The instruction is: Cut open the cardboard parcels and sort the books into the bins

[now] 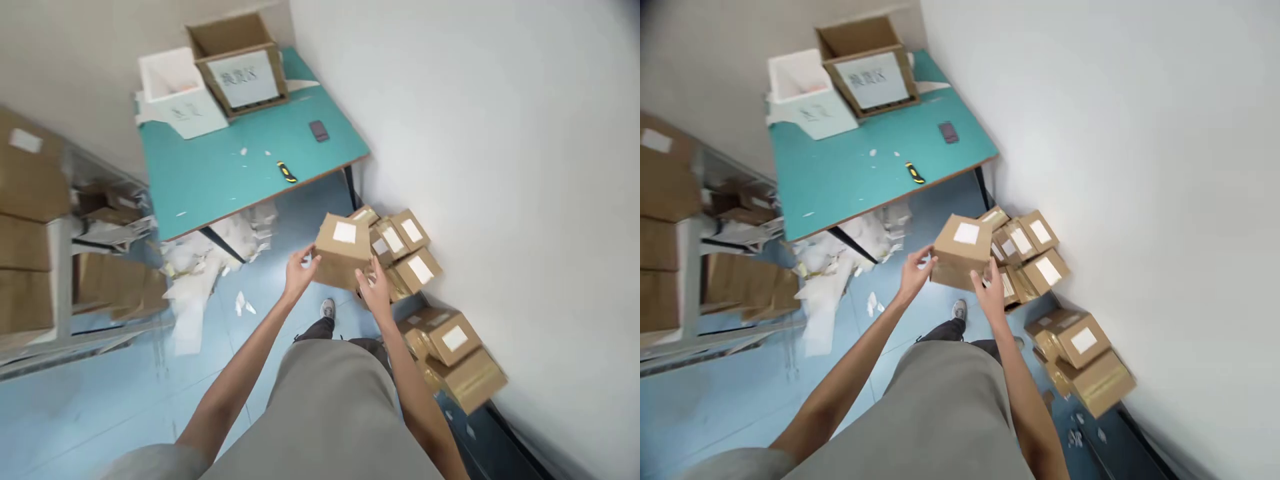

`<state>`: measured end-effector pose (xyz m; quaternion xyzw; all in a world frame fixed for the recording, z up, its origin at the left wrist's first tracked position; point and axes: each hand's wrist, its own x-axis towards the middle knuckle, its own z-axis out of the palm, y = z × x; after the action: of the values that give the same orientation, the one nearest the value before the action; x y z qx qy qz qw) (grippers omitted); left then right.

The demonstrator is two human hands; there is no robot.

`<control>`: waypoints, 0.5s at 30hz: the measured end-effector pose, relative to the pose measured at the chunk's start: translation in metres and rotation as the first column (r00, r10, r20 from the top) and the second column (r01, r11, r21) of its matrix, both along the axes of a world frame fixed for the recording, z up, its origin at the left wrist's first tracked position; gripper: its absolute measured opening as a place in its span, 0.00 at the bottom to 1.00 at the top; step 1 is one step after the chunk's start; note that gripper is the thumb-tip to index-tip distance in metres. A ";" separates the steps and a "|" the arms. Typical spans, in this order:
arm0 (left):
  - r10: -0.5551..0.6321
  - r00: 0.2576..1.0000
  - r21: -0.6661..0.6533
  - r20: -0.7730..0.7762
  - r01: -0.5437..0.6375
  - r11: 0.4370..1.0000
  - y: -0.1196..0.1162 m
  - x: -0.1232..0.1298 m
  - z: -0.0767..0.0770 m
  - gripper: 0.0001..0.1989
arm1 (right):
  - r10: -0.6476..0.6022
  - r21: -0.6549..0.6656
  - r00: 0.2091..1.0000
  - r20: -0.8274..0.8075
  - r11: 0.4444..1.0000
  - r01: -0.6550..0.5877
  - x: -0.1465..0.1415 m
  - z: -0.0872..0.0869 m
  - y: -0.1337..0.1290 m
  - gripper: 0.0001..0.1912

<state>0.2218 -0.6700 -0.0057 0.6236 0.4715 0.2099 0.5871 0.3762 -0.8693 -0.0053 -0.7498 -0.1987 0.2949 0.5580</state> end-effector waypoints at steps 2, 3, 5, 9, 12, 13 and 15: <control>0.097 0.995 0.103 0.031 -0.100 0.990 0.059 -0.024 0.031 0.27 | 0.131 0.186 0.991 -0.021 0.975 -0.124 -0.009 0.026 0.089 0.50; 0.143 0.988 0.166 0.057 -0.151 0.974 0.089 -0.033 0.047 0.33 | 0.203 0.256 0.978 -0.044 0.949 -0.186 -0.014 0.039 0.130 0.51; 0.220 0.965 0.388 0.146 -0.260 0.884 0.145 -0.042 0.076 0.41 | 0.317 0.370 0.943 -0.103 0.892 -0.260 -0.022 0.059 0.201 0.53; 0.180 0.967 0.595 0.183 -0.255 0.762 0.201 -0.041 0.098 0.41 | 0.450 0.455 0.882 -0.140 0.820 -0.346 -0.044 0.062 0.270 0.48; 0.161 0.981 0.439 0.107 -0.192 0.878 0.172 -0.032 0.074 0.36 | 0.542 0.404 0.819 -0.186 0.803 -0.439 -0.063 0.031 0.242 0.37; 0.128 0.988 0.294 0.082 -0.147 0.944 0.152 -0.028 0.062 0.33 | 0.546 0.364 0.806 -0.228 0.816 -0.450 -0.067 0.016 0.220 0.34; 0.028 0.998 0.039 0.062 -0.030 0.999 0.108 -0.018 0.036 0.25 | 0.505 0.257 0.797 -0.332 0.861 -0.439 -0.071 -0.015 0.165 0.28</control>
<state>0.2035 -0.5616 0.0299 0.6217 0.4579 0.2469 0.5856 0.3052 -0.7045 -0.0201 -0.5532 -0.2894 0.5496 0.5551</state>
